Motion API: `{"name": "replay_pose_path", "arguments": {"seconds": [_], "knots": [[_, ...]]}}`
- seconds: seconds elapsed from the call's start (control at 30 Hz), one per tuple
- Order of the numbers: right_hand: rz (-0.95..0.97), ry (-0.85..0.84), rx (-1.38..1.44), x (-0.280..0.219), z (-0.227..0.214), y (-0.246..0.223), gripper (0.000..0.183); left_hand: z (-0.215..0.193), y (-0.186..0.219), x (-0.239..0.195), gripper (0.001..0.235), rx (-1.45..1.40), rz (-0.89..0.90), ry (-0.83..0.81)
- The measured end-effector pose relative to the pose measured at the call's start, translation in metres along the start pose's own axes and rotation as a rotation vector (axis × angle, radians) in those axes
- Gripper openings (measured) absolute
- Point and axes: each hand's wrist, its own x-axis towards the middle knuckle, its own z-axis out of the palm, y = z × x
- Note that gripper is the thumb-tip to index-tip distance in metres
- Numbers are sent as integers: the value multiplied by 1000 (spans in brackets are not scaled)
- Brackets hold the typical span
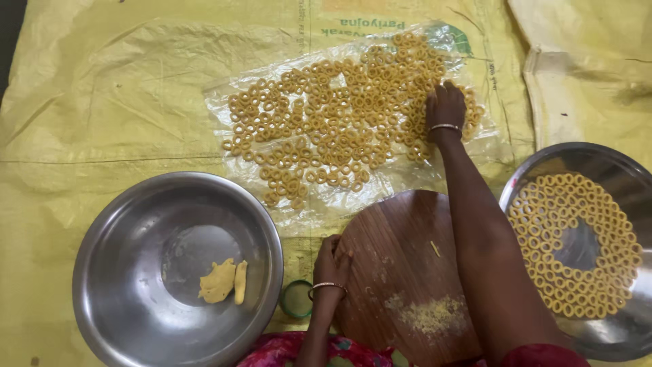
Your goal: The person sits on a yellow tarp and rolls small pieces of yellow dough into thin ropes on a wooden board. They then shape the ropes into small rings and place them into a metal bowl. The person repeats this process throughout the video.
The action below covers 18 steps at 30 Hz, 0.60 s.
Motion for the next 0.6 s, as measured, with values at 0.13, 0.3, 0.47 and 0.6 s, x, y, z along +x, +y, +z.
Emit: {"name": "replay_pose_path", "arguments": {"seconds": [0.13,0.3,0.47,0.6], "knots": [[-181,-154,-49,13,0,-32,70,0,1,-1,45,19,38,27],[-31,-317,-142,20,-5,-62,72,2,-1,-1,45,-4,30,21],[-268,-155,-203,10,17,-124,70,3,-2,1,45,2,24,32],[-319,-281,-94,-35,27,-166,76,7,-9,4,46,1,54,37]]}}
